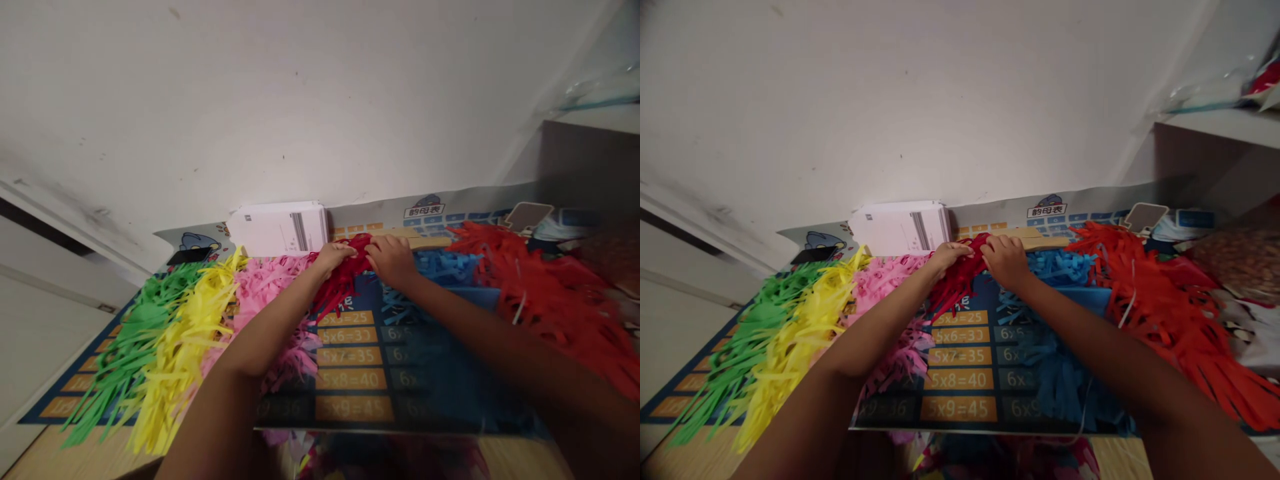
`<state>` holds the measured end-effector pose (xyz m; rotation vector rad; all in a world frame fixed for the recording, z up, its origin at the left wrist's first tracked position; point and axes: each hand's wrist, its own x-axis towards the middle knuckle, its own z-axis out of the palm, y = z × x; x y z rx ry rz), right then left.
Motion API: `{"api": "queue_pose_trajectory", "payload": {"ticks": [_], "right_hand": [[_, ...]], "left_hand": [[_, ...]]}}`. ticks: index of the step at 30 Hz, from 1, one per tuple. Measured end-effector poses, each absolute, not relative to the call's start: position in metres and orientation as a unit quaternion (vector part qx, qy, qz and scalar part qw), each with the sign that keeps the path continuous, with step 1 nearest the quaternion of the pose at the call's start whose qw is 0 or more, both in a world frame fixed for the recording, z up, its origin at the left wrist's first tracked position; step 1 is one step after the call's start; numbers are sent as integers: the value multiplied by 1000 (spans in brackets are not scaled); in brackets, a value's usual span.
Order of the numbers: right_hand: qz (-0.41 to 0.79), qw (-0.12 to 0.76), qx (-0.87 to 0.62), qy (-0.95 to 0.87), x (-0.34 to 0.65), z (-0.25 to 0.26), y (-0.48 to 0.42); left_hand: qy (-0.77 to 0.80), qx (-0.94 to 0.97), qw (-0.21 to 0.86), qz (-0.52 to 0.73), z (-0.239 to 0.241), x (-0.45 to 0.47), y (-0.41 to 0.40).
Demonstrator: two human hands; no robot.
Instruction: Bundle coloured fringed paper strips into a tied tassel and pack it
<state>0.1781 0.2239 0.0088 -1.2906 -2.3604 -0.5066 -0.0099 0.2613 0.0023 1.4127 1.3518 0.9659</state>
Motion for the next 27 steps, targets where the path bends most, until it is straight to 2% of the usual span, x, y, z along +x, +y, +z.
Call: {"api": "queue_pose_trajectory", "payload": {"ticks": [12, 20, 27], "right_hand": [[-183, 196, -463, -845, 181, 4, 234], [-204, 199, -439, -852, 183, -1, 231], [-224, 206, -440, -845, 183, -2, 233]], "left_hand": [[555, 757, 200, 280, 5, -9, 251], [573, 795, 7, 199, 8, 5, 231], [549, 822, -60, 138, 6, 14, 219]]}}
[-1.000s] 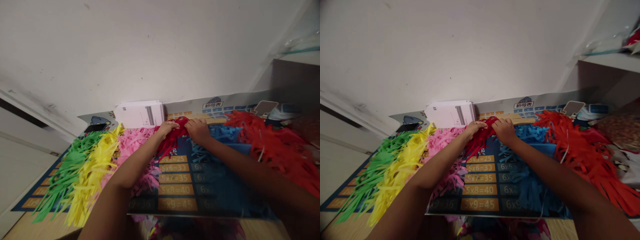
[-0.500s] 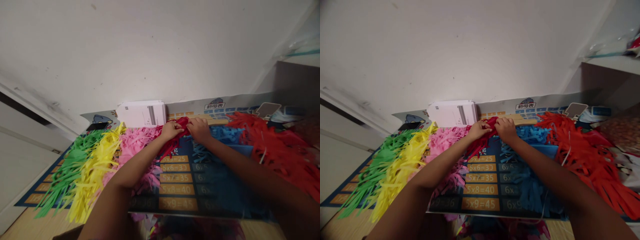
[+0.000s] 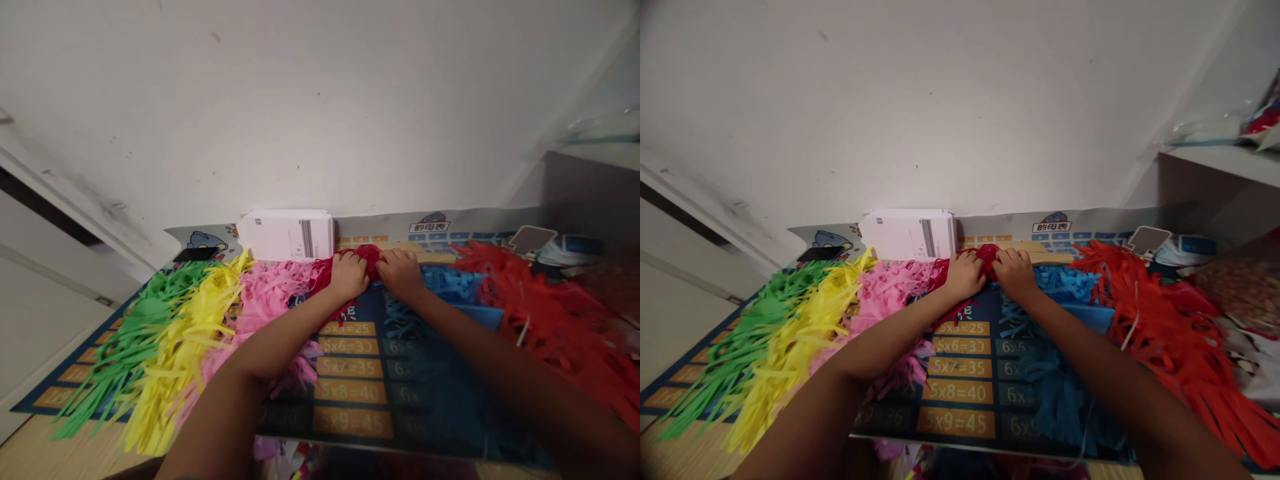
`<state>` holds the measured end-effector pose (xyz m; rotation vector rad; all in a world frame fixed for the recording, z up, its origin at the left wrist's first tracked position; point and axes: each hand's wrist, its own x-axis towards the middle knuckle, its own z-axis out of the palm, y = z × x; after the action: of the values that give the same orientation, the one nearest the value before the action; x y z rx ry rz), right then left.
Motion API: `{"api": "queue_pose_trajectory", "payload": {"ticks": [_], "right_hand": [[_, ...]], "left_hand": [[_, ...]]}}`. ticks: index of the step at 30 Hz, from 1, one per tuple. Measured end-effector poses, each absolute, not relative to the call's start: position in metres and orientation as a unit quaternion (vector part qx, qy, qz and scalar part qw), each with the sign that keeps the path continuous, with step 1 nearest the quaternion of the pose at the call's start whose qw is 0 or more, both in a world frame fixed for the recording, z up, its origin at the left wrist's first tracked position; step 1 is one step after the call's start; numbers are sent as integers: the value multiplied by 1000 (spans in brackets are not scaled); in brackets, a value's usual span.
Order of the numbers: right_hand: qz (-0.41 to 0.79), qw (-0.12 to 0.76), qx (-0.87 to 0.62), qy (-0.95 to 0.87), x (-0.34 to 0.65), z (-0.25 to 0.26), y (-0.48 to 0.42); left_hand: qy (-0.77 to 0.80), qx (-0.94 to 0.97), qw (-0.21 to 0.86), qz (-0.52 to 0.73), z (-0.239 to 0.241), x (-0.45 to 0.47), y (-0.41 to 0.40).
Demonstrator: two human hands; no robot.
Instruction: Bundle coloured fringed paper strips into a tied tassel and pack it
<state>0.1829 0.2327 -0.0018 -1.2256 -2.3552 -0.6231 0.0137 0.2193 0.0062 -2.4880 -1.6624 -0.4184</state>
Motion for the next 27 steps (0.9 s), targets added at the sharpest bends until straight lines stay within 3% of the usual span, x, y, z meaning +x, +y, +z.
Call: {"api": "queue_pose_trajectory", "payload": {"ticks": [15, 22, 27], "right_hand": [[-140, 76, -411, -898, 156, -5, 213], [-28, -14, -465, -885, 137, -26, 229], [29, -27, -481, -876, 143, -19, 231]], "left_hand": [[-629, -762, 66, -139, 22, -6, 250], [-653, -724, 110, -195, 82, -22, 258], [-665, -683, 169, -250, 141, -44, 233]]}}
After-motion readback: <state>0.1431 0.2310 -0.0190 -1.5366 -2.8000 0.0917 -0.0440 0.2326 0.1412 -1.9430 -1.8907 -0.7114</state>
